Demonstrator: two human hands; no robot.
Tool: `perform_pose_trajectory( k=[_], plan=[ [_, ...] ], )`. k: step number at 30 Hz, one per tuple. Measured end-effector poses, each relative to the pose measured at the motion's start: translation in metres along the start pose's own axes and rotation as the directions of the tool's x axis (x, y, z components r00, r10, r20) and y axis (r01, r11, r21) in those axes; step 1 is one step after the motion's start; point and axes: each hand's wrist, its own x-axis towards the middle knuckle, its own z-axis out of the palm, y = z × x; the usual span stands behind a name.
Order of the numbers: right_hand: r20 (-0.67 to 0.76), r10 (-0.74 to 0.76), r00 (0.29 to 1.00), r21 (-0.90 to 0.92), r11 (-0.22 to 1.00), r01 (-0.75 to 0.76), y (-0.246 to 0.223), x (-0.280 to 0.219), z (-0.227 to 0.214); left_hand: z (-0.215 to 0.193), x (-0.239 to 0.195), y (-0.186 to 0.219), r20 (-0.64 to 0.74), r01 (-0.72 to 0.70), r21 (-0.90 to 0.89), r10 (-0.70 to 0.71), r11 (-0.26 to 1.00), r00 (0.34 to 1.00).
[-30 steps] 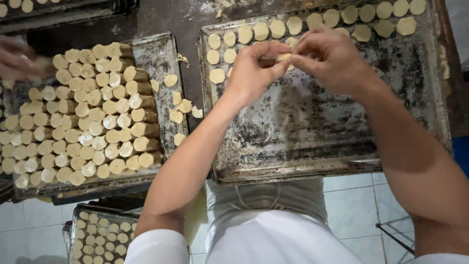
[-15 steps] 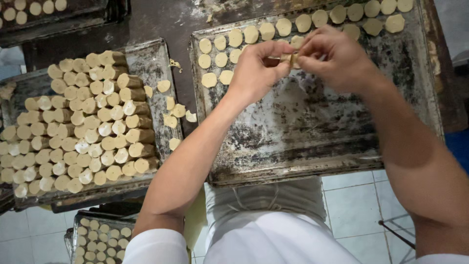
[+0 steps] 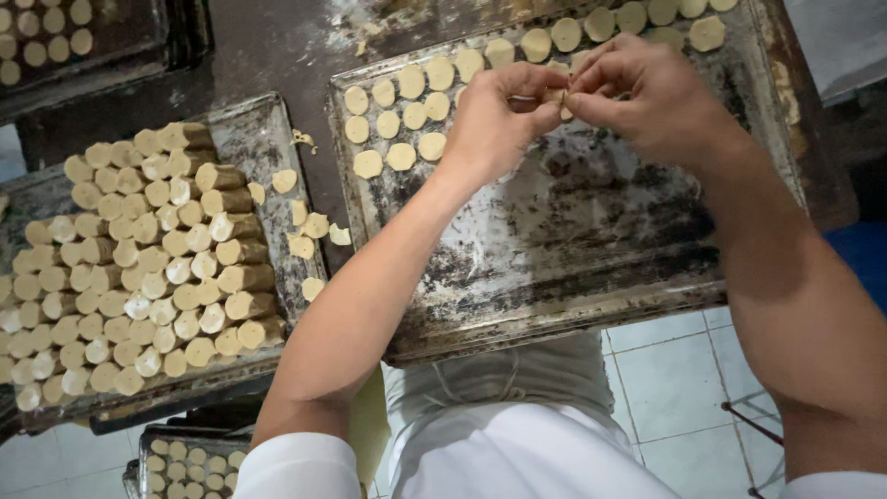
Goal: The person repeatedly picks up small dough cylinders from a tray, peels off individual round discs, and places them onto a second tray. The person occasionally wipes the tray surface with a cloth. The person continues this process across multiple trays.
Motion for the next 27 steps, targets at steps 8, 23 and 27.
perform_pose_trajectory(
  k=[8,23,27],
  plan=[
    [-0.095,0.150,0.984,-0.201,0.965,-0.166,0.019,-0.006,-0.014,0.010,0.009,0.000,0.023,-0.052,0.020,0.052,0.998,0.998],
    [-0.198,0.081,0.977,-0.318,0.938,-0.142,0.045,-0.023,-0.032,0.039,0.023,-0.002,0.025,-0.045,0.103,0.043,0.994,0.999],
    [-0.090,0.096,0.991,0.001,0.995,-0.097,0.036,-0.022,-0.036,0.047,0.031,-0.002,0.032,-0.033,-0.023,0.034,0.999,0.999]
  ],
)
